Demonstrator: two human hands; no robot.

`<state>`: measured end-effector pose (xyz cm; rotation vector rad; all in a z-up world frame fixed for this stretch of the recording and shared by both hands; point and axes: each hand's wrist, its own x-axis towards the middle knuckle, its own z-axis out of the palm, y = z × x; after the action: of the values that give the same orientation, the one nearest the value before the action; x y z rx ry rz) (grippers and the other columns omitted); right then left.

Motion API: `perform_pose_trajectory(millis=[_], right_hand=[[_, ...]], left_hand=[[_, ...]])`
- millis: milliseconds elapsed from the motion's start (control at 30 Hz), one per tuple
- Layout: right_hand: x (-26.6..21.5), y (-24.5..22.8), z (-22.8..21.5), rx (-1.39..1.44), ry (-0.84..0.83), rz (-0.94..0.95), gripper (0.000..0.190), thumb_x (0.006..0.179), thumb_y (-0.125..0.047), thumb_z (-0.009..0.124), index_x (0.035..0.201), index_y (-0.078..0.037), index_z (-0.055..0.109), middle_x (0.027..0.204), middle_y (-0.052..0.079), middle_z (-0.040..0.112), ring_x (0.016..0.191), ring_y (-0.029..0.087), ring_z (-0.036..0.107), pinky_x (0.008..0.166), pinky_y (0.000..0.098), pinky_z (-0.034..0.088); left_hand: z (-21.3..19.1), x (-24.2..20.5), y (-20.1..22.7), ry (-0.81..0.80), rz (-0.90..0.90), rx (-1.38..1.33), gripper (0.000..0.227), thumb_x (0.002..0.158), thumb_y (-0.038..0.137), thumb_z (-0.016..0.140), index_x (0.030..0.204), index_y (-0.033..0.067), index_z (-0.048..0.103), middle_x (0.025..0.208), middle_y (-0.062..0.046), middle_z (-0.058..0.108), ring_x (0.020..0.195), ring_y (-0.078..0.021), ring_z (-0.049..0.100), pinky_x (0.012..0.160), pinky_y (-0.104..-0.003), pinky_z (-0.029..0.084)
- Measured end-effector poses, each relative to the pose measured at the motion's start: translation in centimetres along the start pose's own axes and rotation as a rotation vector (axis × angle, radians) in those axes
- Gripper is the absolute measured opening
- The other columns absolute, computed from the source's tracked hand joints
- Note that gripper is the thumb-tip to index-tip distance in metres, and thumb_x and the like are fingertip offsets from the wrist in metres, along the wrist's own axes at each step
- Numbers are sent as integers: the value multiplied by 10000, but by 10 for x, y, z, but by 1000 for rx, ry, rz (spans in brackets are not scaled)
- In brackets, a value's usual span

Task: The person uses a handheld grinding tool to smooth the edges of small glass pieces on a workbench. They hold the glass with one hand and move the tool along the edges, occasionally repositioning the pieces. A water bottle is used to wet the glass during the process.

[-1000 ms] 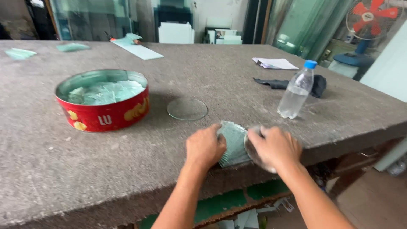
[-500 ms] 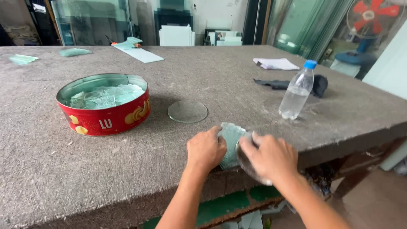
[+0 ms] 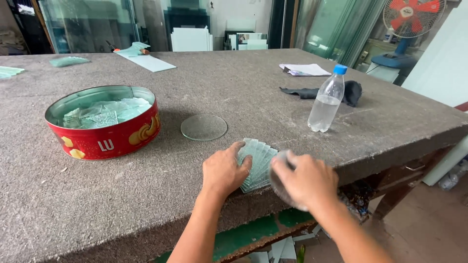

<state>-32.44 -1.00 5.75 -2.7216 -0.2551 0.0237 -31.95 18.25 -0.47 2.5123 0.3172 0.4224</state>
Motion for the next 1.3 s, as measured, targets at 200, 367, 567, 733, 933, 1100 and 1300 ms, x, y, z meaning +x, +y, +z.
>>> perform_pose_trajectory(millis=[200,367,567,733,933,1100,1300], right_hand=[[29,15,-7,30,95,1,790,1096,-657,448,1551,-60,693,1165,336,810,1051,480,824,873,548,646],[1,10,2,45,39,-45,836,1059,-725,441,1560,-100,678,1189,346,805,1061,465,829,910,546,652],[5,16,12,24,89,8,802,1022,-736,454,1603,-212,626,1184,258,834,1127,466,808,983,573,630],[29,43,17,-65,120,-8,636,1121,-698,361,1400,-241,705,749,-1,756,604,179,706,518,266,553],[13,46,9,94,162,89,799,944,-777,514,1610,-352,633,509,47,650,535,237,647,543,400,478],[1,38,22,15,160,-93,790,1018,-743,411,1616,-253,577,606,-14,778,375,121,548,324,256,395],[8,36,49,32,280,-190,844,1032,-757,408,1552,-134,640,415,-71,480,325,106,395,292,284,287]], left_hand=[[-10,-11,7,34,29,-79,568,1019,373,658,1559,195,664,1124,-322,800,1219,-517,758,1098,-624,556],[-13,-9,9,2,4,-63,680,1018,421,631,1659,216,535,1135,-334,786,1238,-521,748,1110,-619,542],[1,1,-2,0,23,50,684,1045,492,572,1676,253,458,1086,-225,797,1090,-435,765,981,-588,585],[12,6,-9,-34,26,141,898,1056,663,496,1813,281,200,1194,-160,780,1099,-363,751,944,-558,598],[9,12,-15,0,46,13,951,944,704,619,1770,350,309,1381,-72,776,1275,-348,726,1051,-554,551],[4,9,-13,-4,55,-36,928,930,657,657,1756,350,363,1020,-5,762,1041,-269,765,907,-494,583],[8,10,-18,5,89,-46,871,931,660,640,1710,331,434,1009,3,736,1009,-285,755,843,-490,545]])
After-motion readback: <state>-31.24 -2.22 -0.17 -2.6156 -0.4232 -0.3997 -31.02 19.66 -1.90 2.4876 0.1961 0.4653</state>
